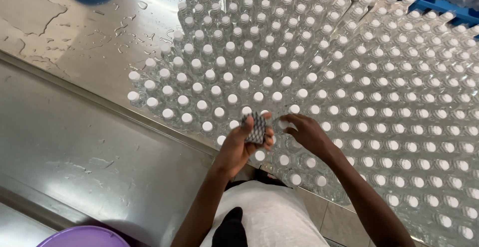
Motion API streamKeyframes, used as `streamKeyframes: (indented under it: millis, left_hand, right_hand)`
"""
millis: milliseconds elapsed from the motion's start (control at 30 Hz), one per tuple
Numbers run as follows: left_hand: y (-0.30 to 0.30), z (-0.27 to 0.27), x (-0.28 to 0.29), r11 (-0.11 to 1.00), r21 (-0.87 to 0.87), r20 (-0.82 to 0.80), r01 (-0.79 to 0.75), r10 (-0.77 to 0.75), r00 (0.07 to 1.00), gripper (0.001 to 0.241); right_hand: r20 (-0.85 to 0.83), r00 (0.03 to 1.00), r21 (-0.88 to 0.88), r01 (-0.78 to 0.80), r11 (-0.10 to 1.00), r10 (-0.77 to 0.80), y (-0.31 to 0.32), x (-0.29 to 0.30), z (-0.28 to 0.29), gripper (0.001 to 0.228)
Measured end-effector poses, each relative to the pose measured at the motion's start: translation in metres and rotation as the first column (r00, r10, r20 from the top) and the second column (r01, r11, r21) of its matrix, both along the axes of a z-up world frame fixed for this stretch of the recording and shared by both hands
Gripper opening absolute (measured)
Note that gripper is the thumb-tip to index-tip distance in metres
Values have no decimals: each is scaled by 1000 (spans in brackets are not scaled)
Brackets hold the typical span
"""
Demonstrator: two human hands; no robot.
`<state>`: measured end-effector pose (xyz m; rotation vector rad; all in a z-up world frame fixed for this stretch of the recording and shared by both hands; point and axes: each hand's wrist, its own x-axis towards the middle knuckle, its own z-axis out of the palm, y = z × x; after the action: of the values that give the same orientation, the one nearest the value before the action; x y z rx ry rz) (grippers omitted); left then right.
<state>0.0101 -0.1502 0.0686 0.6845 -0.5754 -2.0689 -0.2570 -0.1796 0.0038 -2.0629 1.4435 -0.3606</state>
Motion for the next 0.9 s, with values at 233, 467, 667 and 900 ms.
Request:
streamKeyframes:
  millis: [233,467,667,900]
  left_hand:
    - [-84,84,15,936,-298,-85,-185,167,982,69]
    - [-61,133,41,831,-417,-146,-369,339,929,63]
    - [-21,66,11,947,-206,-50,-248,243,969,66]
    - [29,-20,-9,1000,-3,67,-6,6,998,69]
  right_hand:
    - [-88,988,-64,-134,989,129,-8,5,6,36]
    - [-228,951,32,-209,977,210,-12,3,8,48]
    - [-251,940,42,-228,973,231,-9,6,11,49]
    - [-94,994,-199,-73,977,55,20,18,88,33]
